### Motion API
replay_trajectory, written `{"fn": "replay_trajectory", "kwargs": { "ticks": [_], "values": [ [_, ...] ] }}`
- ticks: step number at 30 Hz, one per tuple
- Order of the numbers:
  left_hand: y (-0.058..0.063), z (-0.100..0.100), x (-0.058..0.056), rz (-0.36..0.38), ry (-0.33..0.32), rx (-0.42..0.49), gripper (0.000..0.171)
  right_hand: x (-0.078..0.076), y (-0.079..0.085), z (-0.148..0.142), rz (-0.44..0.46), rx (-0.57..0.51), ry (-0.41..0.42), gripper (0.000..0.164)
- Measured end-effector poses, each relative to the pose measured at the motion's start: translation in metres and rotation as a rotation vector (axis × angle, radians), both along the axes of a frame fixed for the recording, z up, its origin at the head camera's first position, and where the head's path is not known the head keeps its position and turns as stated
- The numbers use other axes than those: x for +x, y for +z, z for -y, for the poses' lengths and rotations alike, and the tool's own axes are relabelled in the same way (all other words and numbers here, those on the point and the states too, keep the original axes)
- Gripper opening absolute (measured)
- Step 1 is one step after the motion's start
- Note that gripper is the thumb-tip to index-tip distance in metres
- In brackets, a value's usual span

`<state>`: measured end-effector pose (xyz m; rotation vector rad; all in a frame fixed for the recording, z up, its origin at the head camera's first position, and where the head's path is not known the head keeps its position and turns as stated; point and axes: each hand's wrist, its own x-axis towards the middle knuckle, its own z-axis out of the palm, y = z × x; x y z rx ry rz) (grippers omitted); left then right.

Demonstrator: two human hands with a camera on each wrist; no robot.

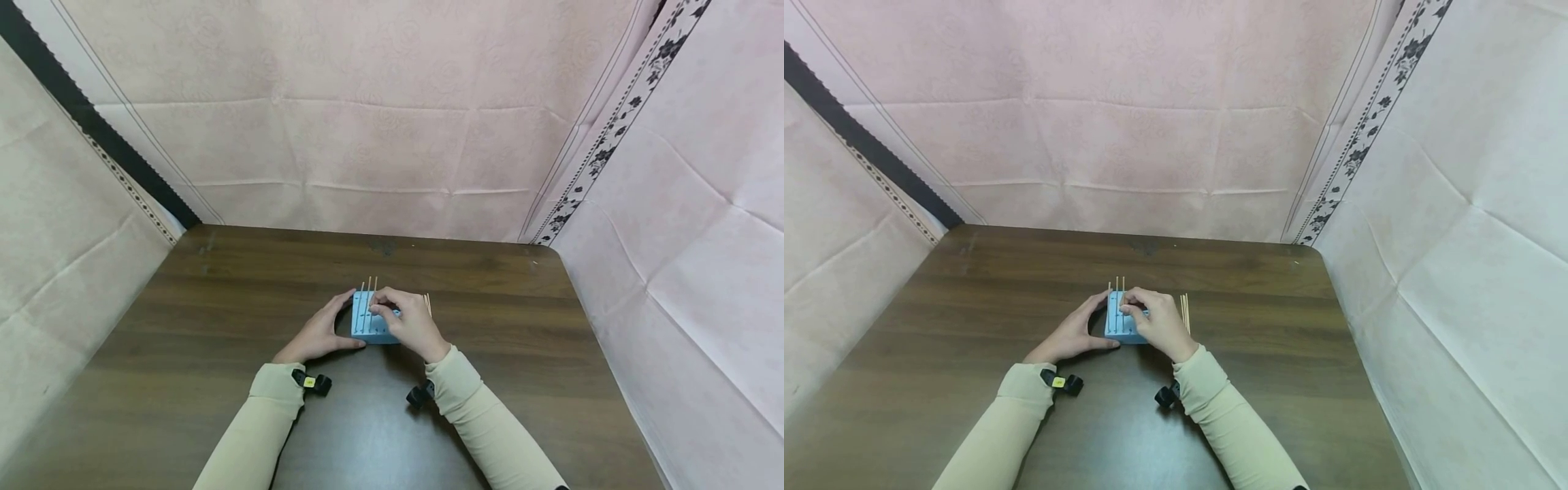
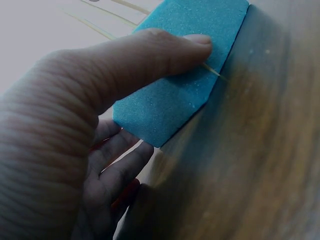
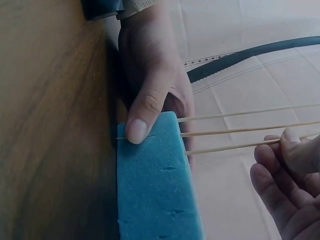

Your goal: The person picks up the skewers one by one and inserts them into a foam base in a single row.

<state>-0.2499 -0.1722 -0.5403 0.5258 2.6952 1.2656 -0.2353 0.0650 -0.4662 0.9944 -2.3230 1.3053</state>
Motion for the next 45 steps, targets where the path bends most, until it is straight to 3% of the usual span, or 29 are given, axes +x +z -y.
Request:
{"fn": "replay_trajectory", "kwargs": {
  "ticks": [14,23,34,45],
  "values": [
    [0.003,0.000,0.000,0.010,-0.006,-0.025,0.117,-0.003,0.001,-0.005,-0.002,0.020,0.088,0.004],
    [0.002,0.000,-0.002,-0.005,-0.016,-0.017,0.117,0.000,0.006,-0.013,0.046,0.070,0.104,0.018],
    [0.003,0.001,-0.001,0.010,-0.005,-0.026,0.116,0.000,0.006,-0.020,0.004,0.148,0.163,0.029],
    [0.001,0.000,0.000,0.021,0.019,-0.043,0.118,0.000,-0.010,-0.042,0.040,0.154,0.135,0.030]
  ]
}}
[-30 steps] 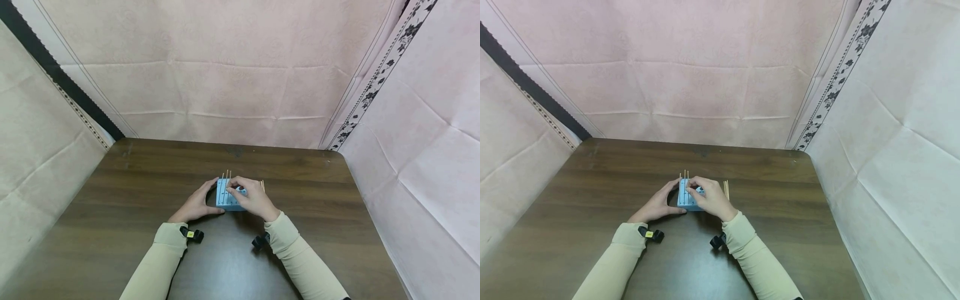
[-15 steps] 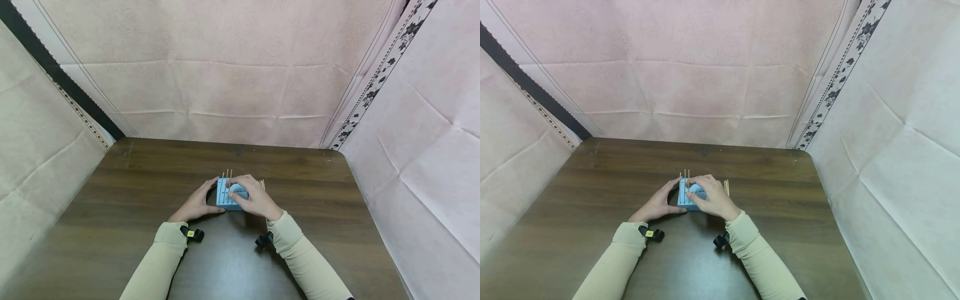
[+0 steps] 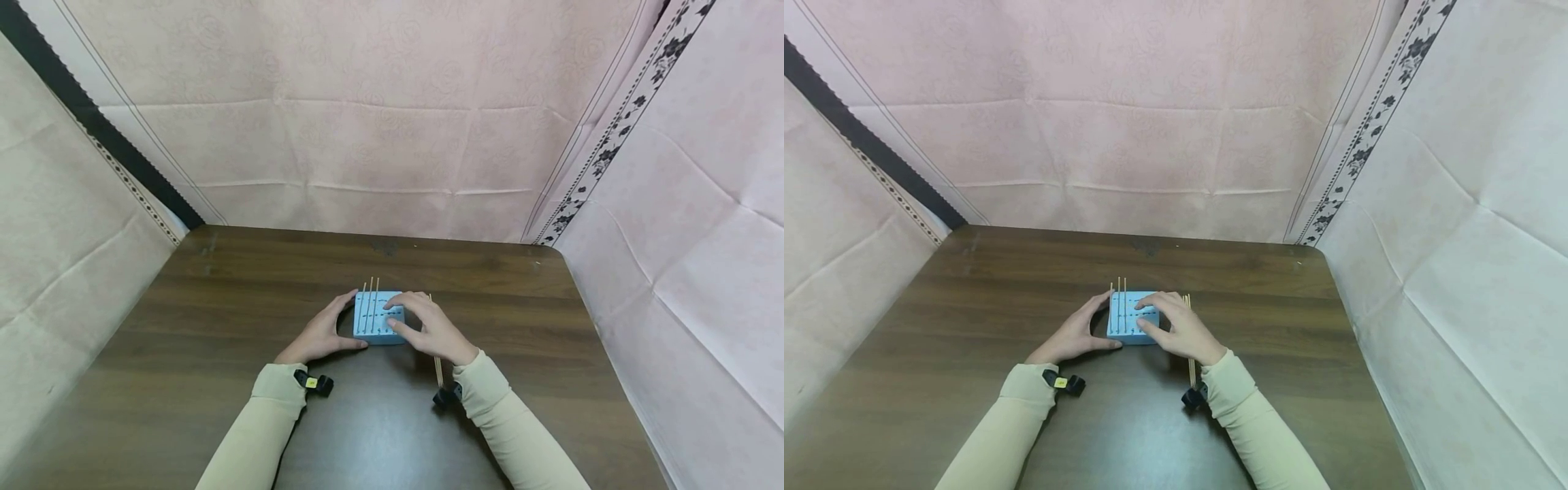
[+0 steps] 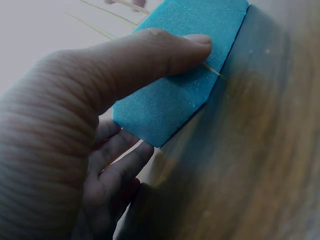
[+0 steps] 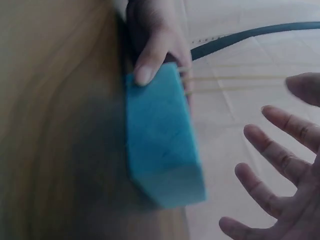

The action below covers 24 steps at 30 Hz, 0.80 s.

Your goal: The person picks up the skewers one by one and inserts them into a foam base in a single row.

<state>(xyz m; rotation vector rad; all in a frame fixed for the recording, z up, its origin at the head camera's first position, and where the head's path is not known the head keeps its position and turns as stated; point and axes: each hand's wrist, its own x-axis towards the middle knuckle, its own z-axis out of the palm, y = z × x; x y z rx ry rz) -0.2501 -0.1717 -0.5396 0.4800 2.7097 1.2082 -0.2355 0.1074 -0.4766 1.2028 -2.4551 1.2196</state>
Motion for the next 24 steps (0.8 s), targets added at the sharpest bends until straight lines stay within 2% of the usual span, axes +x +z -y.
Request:
{"fn": "replay_trajectory", "kwargs": {
  "ticks": [5,8,12,16,20,24],
  "values": [
    [0.000,-0.001,0.000,-0.003,0.003,-0.009,0.118,0.003,-0.013,-0.020,0.007,-0.050,-0.024,0.029],
    [0.000,-0.001,0.001,-0.001,0.003,-0.010,0.117,0.003,-0.023,-0.035,0.003,-0.098,-0.068,0.023],
    [0.000,0.000,0.001,0.002,0.005,-0.005,0.116,-0.003,-0.040,-0.055,0.011,-0.194,-0.181,0.016],
    [-0.001,0.001,0.000,-0.005,0.009,-0.003,0.117,-0.008,-0.055,-0.072,0.062,-0.256,-0.325,0.013],
    [-0.001,0.001,0.000,-0.005,0.003,-0.007,0.118,-0.009,-0.065,-0.082,0.128,-0.195,-0.447,0.009],
    [0.000,0.001,0.000,-0.007,-0.002,-0.010,0.117,-0.009,-0.072,-0.081,0.132,-0.065,-0.481,0.007]
  ]
}}
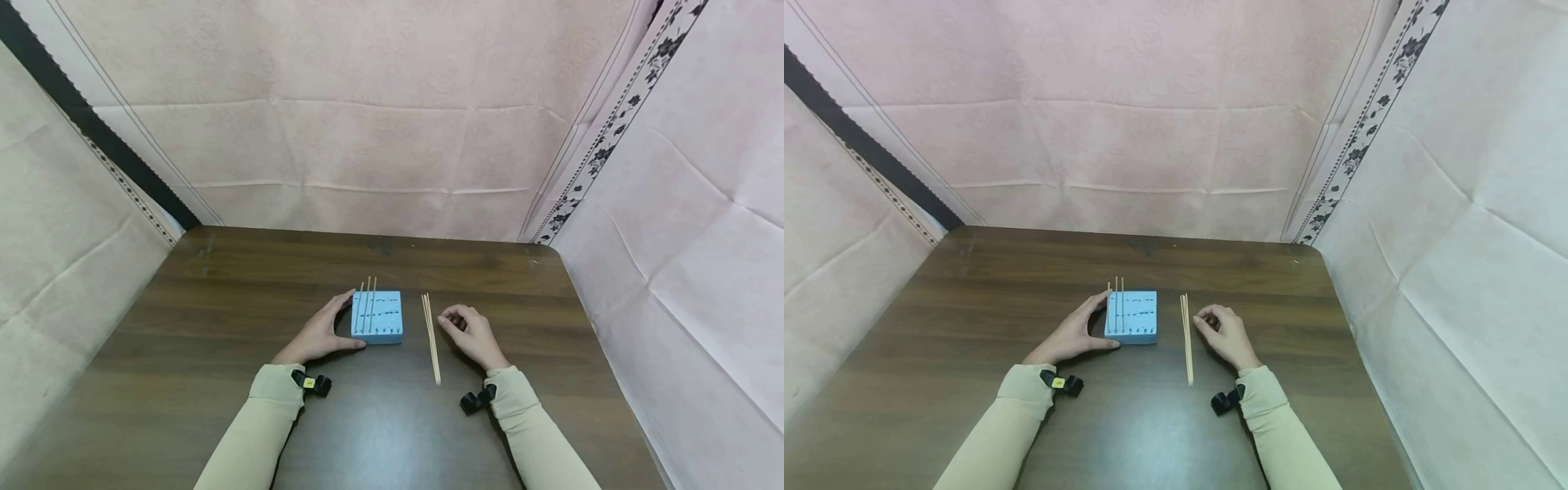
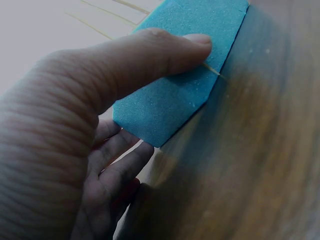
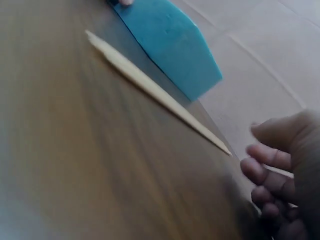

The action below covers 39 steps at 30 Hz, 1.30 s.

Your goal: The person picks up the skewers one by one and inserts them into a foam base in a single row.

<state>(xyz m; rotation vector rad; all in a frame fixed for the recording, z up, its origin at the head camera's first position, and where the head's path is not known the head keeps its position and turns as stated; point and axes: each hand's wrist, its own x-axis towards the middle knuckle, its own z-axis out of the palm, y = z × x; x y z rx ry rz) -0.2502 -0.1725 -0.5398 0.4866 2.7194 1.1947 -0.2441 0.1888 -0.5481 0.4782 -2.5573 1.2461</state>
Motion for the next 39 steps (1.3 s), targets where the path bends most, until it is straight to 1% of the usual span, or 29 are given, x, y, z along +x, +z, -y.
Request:
{"fn": "replay_trajectory", "kwargs": {
  "ticks": [2,6,11,16,20,27,32,39],
  "values": [
    [0.001,0.000,0.000,-0.010,-0.003,-0.001,0.117,0.000,-0.002,0.004,-0.008,0.060,0.013,0.009],
    [0.000,0.001,0.001,-0.019,-0.012,0.001,0.117,0.001,-0.005,0.011,-0.042,0.134,0.033,0.012],
    [0.000,0.001,0.000,-0.015,-0.013,0.006,0.117,0.003,-0.005,0.015,-0.064,0.136,0.018,0.012],
    [0.001,0.000,0.000,-0.011,-0.011,0.009,0.116,0.003,-0.001,0.015,-0.053,0.132,0.010,0.012],
    [0.002,0.000,0.000,-0.015,-0.015,0.012,0.116,0.003,-0.002,0.015,-0.054,0.138,0.011,0.012],
    [0.001,0.001,0.000,-0.027,-0.019,0.013,0.115,0.002,-0.003,0.015,-0.091,0.131,-0.003,0.009],
    [0.000,0.001,0.000,-0.024,-0.016,0.008,0.115,0.003,-0.001,0.015,-0.108,0.092,-0.043,0.006],
    [-0.002,0.001,0.000,-0.012,-0.013,0.005,0.117,0.002,-0.002,0.012,-0.106,0.038,-0.177,0.008]
  ]
}}
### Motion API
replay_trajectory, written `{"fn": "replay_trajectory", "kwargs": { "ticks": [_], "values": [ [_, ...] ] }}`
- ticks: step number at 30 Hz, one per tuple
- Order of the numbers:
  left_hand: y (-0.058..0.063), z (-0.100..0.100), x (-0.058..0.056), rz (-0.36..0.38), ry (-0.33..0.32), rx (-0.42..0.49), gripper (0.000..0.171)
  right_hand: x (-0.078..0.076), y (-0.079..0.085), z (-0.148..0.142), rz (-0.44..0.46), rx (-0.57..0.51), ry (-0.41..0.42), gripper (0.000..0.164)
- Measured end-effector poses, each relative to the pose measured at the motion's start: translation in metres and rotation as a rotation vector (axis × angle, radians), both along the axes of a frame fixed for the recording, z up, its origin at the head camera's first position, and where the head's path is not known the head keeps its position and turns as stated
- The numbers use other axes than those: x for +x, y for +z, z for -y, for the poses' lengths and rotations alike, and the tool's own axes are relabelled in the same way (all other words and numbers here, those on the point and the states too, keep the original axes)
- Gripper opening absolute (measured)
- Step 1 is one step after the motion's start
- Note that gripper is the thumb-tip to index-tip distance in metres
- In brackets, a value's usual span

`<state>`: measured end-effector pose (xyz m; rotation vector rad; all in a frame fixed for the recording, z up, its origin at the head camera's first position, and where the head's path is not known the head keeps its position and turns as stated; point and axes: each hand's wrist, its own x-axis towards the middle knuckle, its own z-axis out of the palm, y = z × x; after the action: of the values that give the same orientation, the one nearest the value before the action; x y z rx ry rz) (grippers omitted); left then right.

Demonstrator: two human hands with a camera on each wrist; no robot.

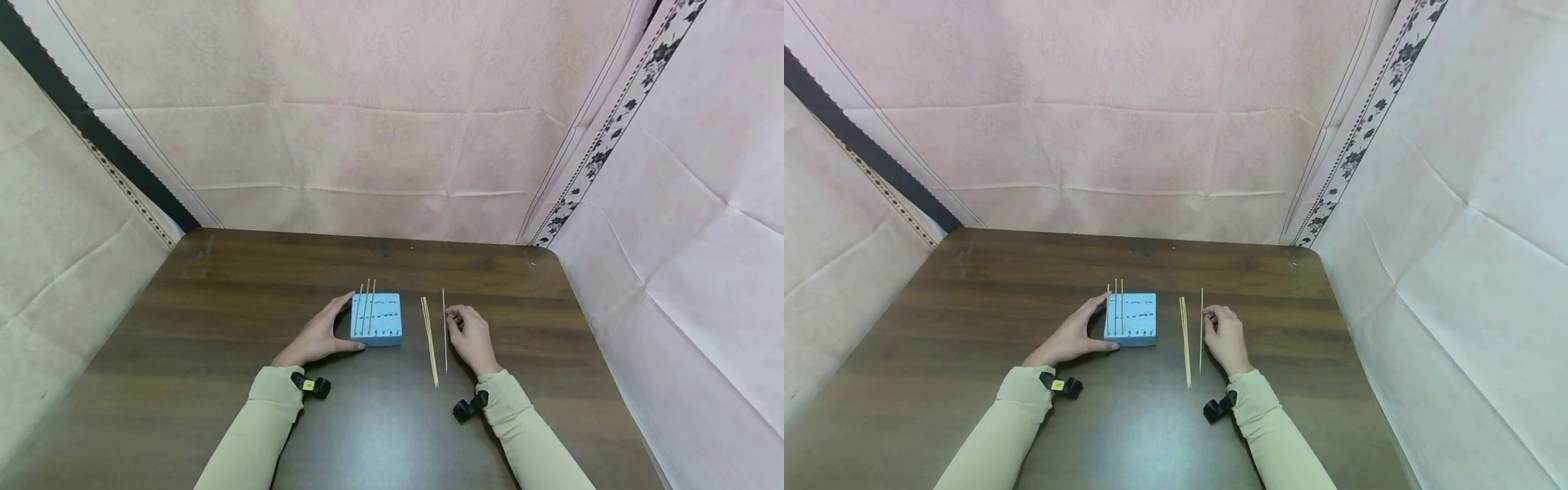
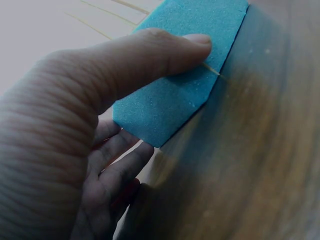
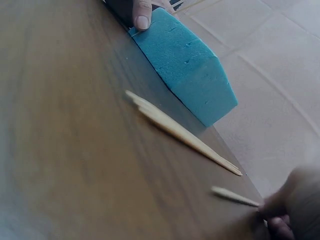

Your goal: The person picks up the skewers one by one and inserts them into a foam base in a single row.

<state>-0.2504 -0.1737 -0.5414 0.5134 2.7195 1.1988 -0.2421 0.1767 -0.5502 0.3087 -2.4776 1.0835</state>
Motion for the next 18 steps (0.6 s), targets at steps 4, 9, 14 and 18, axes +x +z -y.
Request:
{"fn": "replay_trajectory", "kwargs": {
  "ticks": [4,9,14,18],
  "values": [
    [-0.0006,0.0001,0.0004,-0.003,0.000,0.006,0.118,0.0003,0.0011,0.0000,0.041,-0.017,-0.027,0.009],
    [-0.0014,0.0006,-0.0001,-0.021,-0.005,0.009,0.117,-0.0008,-0.0001,0.0010,0.091,-0.003,-0.024,0.022],
    [-0.0015,0.0006,-0.0003,-0.018,-0.002,0.014,0.117,-0.0018,-0.0016,-0.0006,0.027,0.010,-0.044,0.016],
    [-0.0017,0.0002,-0.0002,-0.010,0.003,0.008,0.117,-0.0038,-0.0024,-0.0071,-0.042,0.058,-0.122,0.013]
  ]
}}
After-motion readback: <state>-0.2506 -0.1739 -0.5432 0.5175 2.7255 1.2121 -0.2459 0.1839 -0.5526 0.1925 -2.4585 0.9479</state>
